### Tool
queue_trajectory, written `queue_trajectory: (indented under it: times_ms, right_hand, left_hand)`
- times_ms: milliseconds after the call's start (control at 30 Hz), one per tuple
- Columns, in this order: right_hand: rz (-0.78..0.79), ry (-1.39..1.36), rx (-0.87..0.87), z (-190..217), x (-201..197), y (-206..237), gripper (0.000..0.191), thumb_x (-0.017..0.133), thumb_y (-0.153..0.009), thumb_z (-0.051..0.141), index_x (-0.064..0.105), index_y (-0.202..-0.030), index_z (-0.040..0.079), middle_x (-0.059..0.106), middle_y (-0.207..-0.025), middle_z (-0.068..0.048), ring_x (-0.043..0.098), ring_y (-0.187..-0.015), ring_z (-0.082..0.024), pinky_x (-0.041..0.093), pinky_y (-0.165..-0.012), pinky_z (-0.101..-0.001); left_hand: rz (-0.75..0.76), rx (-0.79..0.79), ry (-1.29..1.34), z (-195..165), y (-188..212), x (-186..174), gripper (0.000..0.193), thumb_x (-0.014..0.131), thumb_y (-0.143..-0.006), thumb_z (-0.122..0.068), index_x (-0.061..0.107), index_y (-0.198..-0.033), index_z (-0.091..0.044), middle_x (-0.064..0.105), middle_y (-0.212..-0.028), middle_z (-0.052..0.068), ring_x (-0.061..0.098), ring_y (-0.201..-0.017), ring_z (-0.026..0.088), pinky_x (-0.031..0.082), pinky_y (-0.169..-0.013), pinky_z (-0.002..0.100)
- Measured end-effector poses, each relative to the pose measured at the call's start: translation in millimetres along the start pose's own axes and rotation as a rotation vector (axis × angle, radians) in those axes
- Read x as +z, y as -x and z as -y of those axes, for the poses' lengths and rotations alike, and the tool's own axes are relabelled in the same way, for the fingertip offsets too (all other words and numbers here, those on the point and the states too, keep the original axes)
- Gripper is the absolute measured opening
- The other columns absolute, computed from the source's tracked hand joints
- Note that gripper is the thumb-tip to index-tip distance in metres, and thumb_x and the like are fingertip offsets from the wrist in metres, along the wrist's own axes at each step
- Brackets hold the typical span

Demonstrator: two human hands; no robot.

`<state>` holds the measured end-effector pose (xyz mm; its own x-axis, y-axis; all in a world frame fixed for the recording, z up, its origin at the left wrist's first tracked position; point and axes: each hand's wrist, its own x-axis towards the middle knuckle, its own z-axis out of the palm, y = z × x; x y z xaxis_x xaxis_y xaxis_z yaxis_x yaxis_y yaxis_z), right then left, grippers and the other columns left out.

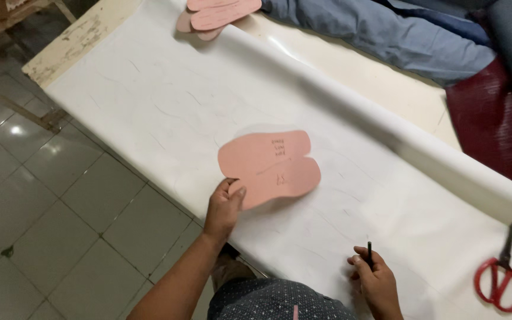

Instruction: The person places pink sandal-shaped pattern templates on a white sheet and traces around them with a pen, drawing outlines on the sheet. They reposition the templates and trace additional outlines across the sheet, occasionally flipping or adjusting the templates.

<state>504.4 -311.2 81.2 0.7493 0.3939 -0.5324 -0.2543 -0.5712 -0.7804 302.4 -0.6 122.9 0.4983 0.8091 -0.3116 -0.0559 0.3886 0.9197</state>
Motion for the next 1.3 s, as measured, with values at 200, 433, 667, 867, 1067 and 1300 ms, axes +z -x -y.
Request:
queue_trajectory:
  times_ms: [200, 433, 667, 867, 1067, 1300]
  right_hand:
    - [-0.207, 0.274, -0.161, 61.2, 130.2, -18.3, 0.033, 0.062, -0.097, 0.026, 0.072, -0.123, 0.009, 0.077, -0.104, -0.010, 0.069, -0.089, -0.018, 0.054, -0.080, -0.0331]
    - [-0.379, 0.656, -0.163, 104.3, 201.2, -26.5, 0.028, 0.059, -0.100, 0.032, 0.071, -0.115, 0.011, 0.070, -0.111, -0.007, 0.067, -0.102, -0.027, 0.052, -0.088, -0.0417]
    - [-0.373, 0.681, -0.033, 112.4, 210.8, -33.5, 0.032, 0.062, -0.094, 0.032, 0.066, -0.118, 0.011, 0.068, -0.114, -0.005, 0.066, -0.108, -0.025, 0.052, -0.093, -0.0401]
    - [-0.395, 0.674, 0.039, 125.0, 217.1, -36.1, 0.033, 0.062, -0.093, 0.032, 0.063, -0.119, 0.011, 0.066, -0.113, -0.005, 0.064, -0.110, -0.025, 0.050, -0.095, -0.0403]
    - [-0.377, 0.649, 0.059, 133.6, 208.4, -42.3, 0.029, 0.064, -0.091, 0.030, 0.063, -0.113, 0.010, 0.064, -0.110, -0.006, 0.063, -0.107, -0.025, 0.051, -0.094, -0.0398]
    - [-0.344, 0.625, 0.085, 128.9, 199.4, -45.8, 0.026, 0.065, -0.091, 0.029, 0.063, -0.110, 0.010, 0.064, -0.109, -0.006, 0.062, -0.106, -0.024, 0.050, -0.094, -0.0393]
  left_hand:
    - [-0.047, 0.158, 0.101, -73.2, -147.9, -89.9, 0.035, 0.055, -0.100, -0.006, 0.053, -0.135, 0.001, 0.069, -0.120, 0.012, 0.065, -0.103, 0.014, 0.054, -0.092, 0.029]
    - [0.216, 0.081, 0.126, -109.2, -276.7, -131.3, 0.061, 0.054, -0.096, -0.014, 0.036, -0.154, -0.008, 0.063, -0.131, 0.011, 0.063, -0.110, 0.017, 0.053, -0.095, 0.034]
    - [-0.196, 0.376, -0.278, -149.5, -437.7, -111.3, 0.062, 0.072, -0.098, -0.019, 0.044, -0.149, 0.003, 0.062, -0.131, 0.009, 0.063, -0.117, 0.021, 0.054, -0.096, 0.032]
    - [-0.114, -0.038, 0.210, -198.1, -506.3, -102.3, 0.024, 0.070, -0.096, -0.021, 0.058, -0.110, -0.006, 0.059, -0.084, 0.000, 0.061, -0.066, 0.010, 0.048, -0.053, 0.024]
    - [-0.071, -0.048, 0.400, -215.2, -539.3, -80.0, 0.020, 0.069, -0.103, -0.026, 0.065, -0.093, -0.009, 0.062, -0.075, 0.001, 0.061, -0.060, 0.012, 0.044, -0.049, 0.024]
    - [-0.030, -0.103, 0.208, -226.6, -531.9, -44.9, 0.017, 0.061, -0.101, -0.005, 0.073, -0.113, -0.007, 0.074, -0.092, 0.000, 0.061, -0.067, 0.008, 0.046, -0.055, 0.019]
